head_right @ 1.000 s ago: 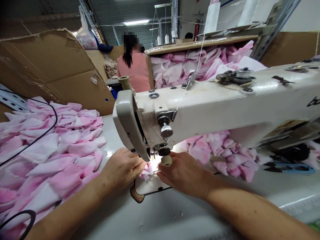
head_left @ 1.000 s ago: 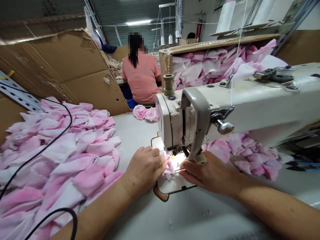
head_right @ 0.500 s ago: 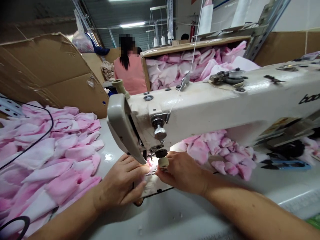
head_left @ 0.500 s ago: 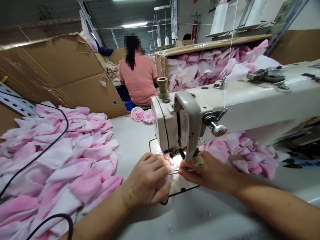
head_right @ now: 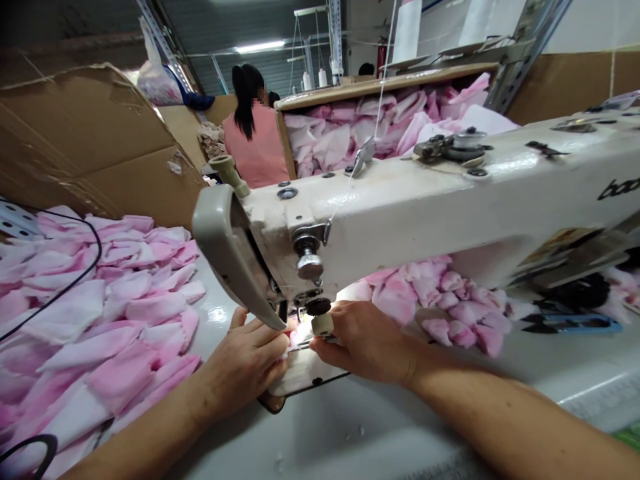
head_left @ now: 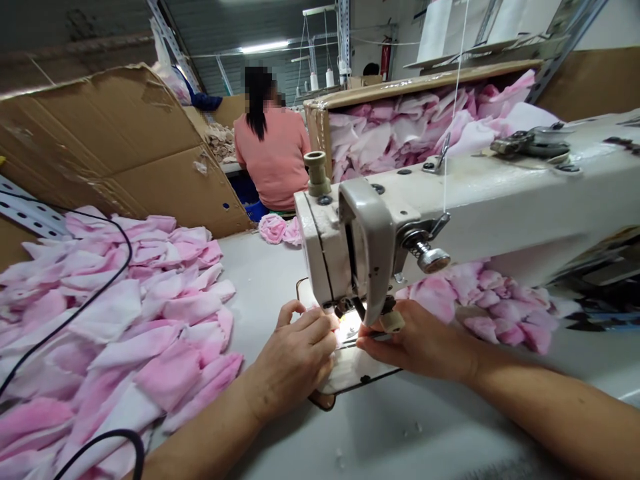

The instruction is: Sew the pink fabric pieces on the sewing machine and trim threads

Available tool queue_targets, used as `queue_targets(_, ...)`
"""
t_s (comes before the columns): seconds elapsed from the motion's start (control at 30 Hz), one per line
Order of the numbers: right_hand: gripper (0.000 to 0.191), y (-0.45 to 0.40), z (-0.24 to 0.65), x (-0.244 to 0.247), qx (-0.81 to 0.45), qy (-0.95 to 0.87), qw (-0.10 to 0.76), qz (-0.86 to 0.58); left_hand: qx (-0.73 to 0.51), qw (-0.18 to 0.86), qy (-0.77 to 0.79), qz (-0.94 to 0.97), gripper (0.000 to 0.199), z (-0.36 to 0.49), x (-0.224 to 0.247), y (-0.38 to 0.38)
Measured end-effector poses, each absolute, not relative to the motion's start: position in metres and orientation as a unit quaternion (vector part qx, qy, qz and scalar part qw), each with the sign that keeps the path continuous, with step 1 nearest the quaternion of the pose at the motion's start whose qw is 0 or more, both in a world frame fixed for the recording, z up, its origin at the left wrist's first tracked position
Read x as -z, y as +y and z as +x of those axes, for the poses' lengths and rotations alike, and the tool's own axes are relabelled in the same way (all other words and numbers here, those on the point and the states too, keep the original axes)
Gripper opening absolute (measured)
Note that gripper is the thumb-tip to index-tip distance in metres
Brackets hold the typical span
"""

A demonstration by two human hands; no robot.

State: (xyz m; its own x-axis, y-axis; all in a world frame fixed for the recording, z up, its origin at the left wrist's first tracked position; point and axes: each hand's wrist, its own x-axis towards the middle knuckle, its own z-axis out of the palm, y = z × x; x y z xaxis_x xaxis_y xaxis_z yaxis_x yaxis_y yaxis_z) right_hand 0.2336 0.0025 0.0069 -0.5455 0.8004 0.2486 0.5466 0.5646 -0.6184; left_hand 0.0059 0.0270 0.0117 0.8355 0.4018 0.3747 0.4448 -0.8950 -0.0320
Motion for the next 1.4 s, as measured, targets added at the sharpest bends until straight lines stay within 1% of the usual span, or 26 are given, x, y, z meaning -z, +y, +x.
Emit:
queue_targets(0.1, 0.025, 0.003, 0.236, -0.005, -0.240, -0.840, 0.253, -0.416, 0.184, 0.054, -0.232, -0.954, 0.010, 0.004, -0.010, 0.027)
queue_targets(0.23, 0.025, 0.004, 0.239, -0.006, -0.218, -0.853, 0.246, -0.405, 0.177, 0.066, -0.246, -0.951, 0.015, 0.004, -0.011, 0.024)
queue_targets(0.33, 0.021, 0.005, 0.244, -0.009, -0.204, -0.859, 0.246, -0.399, 0.182, 0.068, -0.254, -0.947, 0.014, 0.006, -0.012, 0.022)
queue_targets(0.47, 0.020, 0.005, 0.250, -0.013, -0.200, -0.852, 0.229, -0.427, 0.207, 0.077, -0.276, -0.936, 0.011, 0.012, -0.010, 0.020)
queue_targets(0.6, 0.015, 0.004, 0.251, -0.016, -0.192, -0.850, 0.209, -0.443, 0.219, 0.083, -0.278, -0.932, 0.014, 0.014, -0.008, 0.021)
queue_targets(0.73, 0.019, 0.003, 0.246, -0.016, -0.175, -0.861, 0.197, -0.435, 0.225, 0.059, -0.281, -0.931, 0.017, 0.014, -0.009, 0.023)
queue_targets(0.8, 0.022, 0.004, 0.243, -0.012, -0.141, -0.868, 0.198, -0.433, 0.225, 0.051, -0.286, -0.930, 0.017, 0.015, -0.010, 0.024)
queue_targets(0.9, 0.021, 0.009, 0.242, -0.003, -0.052, -0.858, 0.212, -0.465, 0.223, 0.044, -0.279, -0.933, 0.020, 0.015, -0.008, 0.024)
queue_targets(0.97, 0.018, 0.012, 0.245, 0.002, -0.005, -0.842, 0.223, -0.491, 0.217, 0.034, -0.266, -0.939, 0.017, 0.014, -0.006, 0.024)
queue_targets(1.03, 0.016, 0.015, 0.248, 0.002, 0.013, -0.831, 0.230, -0.506, 0.207, 0.025, -0.259, -0.943, 0.014, 0.013, -0.004, 0.023)
queue_targets(1.17, 0.019, 0.014, 0.253, -0.006, -0.014, -0.835, 0.234, -0.497, 0.211, 0.031, -0.247, -0.945, 0.018, 0.010, -0.002, 0.022)
queue_targets(1.27, 0.021, 0.011, 0.252, -0.010, -0.052, -0.834, 0.253, -0.487, 0.222, 0.046, -0.235, -0.945, 0.021, 0.010, -0.001, 0.020)
queue_targets(1.4, 0.025, 0.010, 0.247, -0.008, -0.073, -0.823, 0.268, -0.495, 0.210, 0.030, -0.234, -0.949, 0.023, 0.009, -0.002, 0.019)
